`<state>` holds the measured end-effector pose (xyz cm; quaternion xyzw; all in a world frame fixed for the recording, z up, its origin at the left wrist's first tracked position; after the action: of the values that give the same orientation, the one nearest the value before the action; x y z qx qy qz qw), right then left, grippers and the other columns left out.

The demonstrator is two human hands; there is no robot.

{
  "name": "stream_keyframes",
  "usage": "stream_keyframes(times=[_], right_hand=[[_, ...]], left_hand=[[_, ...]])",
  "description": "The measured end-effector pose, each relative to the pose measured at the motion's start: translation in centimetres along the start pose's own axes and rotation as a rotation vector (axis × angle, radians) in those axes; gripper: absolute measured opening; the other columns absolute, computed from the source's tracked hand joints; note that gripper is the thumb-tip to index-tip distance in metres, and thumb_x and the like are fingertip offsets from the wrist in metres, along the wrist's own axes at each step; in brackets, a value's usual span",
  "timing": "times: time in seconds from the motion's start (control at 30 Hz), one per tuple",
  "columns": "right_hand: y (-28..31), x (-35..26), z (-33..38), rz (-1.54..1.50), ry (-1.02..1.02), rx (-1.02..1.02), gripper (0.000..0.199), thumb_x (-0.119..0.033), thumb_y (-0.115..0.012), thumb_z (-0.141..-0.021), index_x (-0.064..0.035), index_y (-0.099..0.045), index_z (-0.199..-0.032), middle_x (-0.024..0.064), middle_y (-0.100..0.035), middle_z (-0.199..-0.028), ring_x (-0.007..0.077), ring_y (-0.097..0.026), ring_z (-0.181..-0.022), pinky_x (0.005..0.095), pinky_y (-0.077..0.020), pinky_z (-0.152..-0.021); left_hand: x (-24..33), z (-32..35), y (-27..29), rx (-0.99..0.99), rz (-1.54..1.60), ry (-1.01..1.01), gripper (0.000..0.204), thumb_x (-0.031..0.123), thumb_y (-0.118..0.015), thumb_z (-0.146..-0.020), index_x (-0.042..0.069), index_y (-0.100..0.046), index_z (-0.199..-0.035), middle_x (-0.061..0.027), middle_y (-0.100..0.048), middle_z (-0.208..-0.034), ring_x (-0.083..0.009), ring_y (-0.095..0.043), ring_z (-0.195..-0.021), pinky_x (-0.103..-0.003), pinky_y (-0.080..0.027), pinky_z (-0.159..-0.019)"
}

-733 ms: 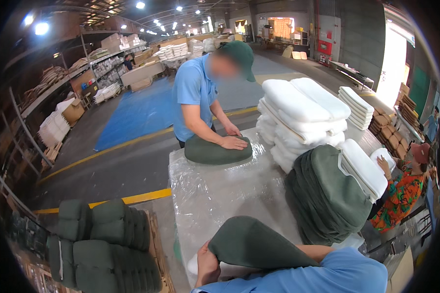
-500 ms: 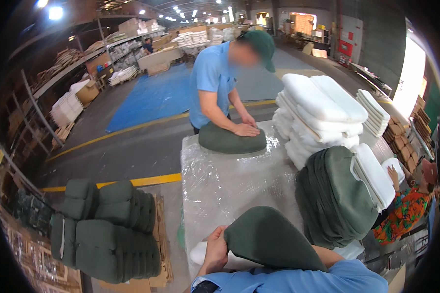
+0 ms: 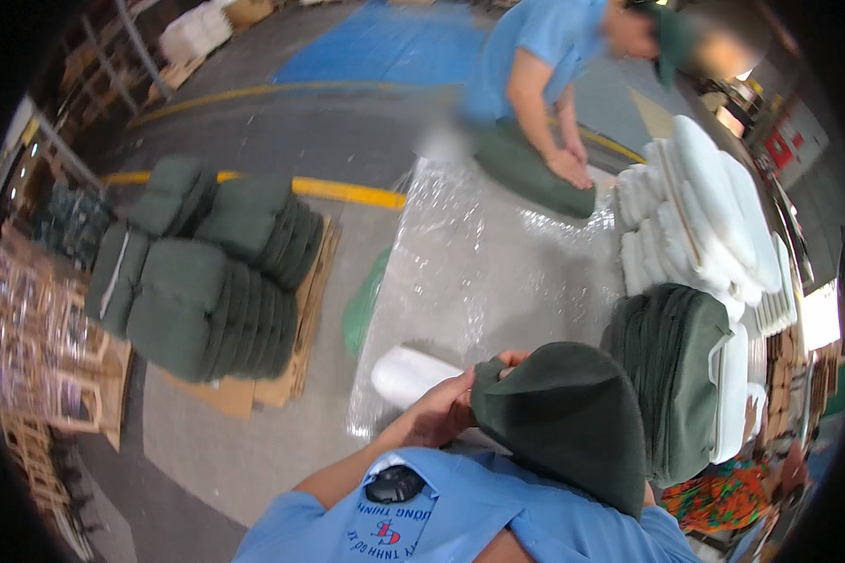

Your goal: The person inserts white foam inserts into green fabric cushion covers on a work table, then folds and secures the covers. The person handles multiple cushion covers and foam inserts, stacking finished items on the table.

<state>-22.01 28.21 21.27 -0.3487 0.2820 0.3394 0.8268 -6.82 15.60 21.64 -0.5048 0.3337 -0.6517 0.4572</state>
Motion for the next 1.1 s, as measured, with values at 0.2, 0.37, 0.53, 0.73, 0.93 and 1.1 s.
stream_keyframes(times=[0.2, 0.37, 0.53, 0.73, 0.93, 1.1], right_hand=[[-3.3, -3.6, -1.9, 0.057, -0.1, -0.034, 0.027, -0.029, -0.065, -0.108, -0.0029, -0.07, -0.114, -0.0011, -0.071, -0.096, 0.0079, -0.067, -0.089, 0.0251, -0.0539, -0.078], [-6.2, -5.3, -5.2, 0.159, -0.164, -0.292, 0.022, -0.024, -0.069, -0.105, -0.0029, -0.07, -0.111, -0.001, -0.072, -0.096, 0.0078, -0.067, -0.088, 0.0254, -0.0537, -0.077], [-8.7, -4.0, -10.2, 0.383, -0.125, -0.578, 0.02, -0.022, -0.066, -0.106, -0.0037, -0.068, -0.114, 0.0009, -0.072, -0.098, 0.0074, -0.068, -0.092, 0.0255, -0.0545, -0.077], [-9.7, -1.5, -15.4, 0.324, -0.003, -0.636, 0.014, -0.016, -0.067, -0.098, -0.003, -0.072, -0.103, 0.001, -0.07, -0.093, 0.01, -0.065, -0.092, 0.0285, -0.0522, -0.081], [-12.6, 0.4, -20.5, 1.131, 0.29, -0.495, 0.034, -0.03, -0.065, -0.094, -0.0055, -0.077, -0.114, 0.0194, -0.076, -0.115, 0.0347, -0.072, -0.11, 0.0422, -0.0546, -0.095], [-11.4, 4.7, -27.6, 1.397, 0.269, -0.402, 0.038, -0.031, -0.064, -0.092, -0.0036, -0.078, -0.114, 0.0244, -0.072, -0.127, 0.0413, -0.071, -0.117, 0.0501, -0.0546, -0.097]], left_hand=[[-2.2, 2.6, 5.0, -0.069, 0.062, -0.067, 0.054, 0.039, -0.056, -0.111, 0.007, -0.05, -0.153, -0.0067, -0.062, -0.148, -0.0241, -0.057, -0.139, -0.047, -0.041, -0.118], [-0.5, 5.0, 5.4, 0.26, 0.022, -0.223, 0.037, 0.033, -0.049, -0.115, 0.007, -0.06, -0.139, -0.0058, -0.068, -0.132, -0.0177, -0.065, -0.121, -0.039, -0.05, -0.108], [0.6, 6.1, 7.0, 0.539, -0.192, -0.434, 0.032, 0.03, -0.048, -0.116, 0.005, -0.065, -0.127, -0.0044, -0.07, -0.114, -0.0102, -0.064, -0.103, -0.028, -0.053, -0.092], [2.7, 6.4, 8.2, 0.958, -0.226, -0.559, 0.03, 0.027, -0.05, -0.115, 0.001, -0.064, -0.117, -0.008, -0.07, -0.111, -0.0167, -0.065, -0.095, -0.032, -0.053, -0.088], [1.8, 5.7, 15.3, 1.041, -0.247, -0.639, 0.026, 0.025, -0.051, -0.113, 0.001, -0.062, -0.114, -0.0095, -0.07, -0.11, -0.0203, -0.066, -0.094, -0.038, -0.056, -0.083], [1.2, 2.8, 19.7, 1.001, -0.503, -0.594, 0.023, 0.021, -0.056, -0.11, 0.001, -0.064, -0.119, -0.0099, -0.071, -0.113, -0.0214, -0.069, -0.098, -0.038, -0.057, -0.086]])
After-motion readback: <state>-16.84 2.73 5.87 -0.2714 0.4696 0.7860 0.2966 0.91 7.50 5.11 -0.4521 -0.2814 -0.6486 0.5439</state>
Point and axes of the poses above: each hand's wrist, its own z-axis away from the middle knuckle, its own y-axis out of the back of the hand, x = y × z, the point moved 1 cm from there along -z, towards the middle knuckle
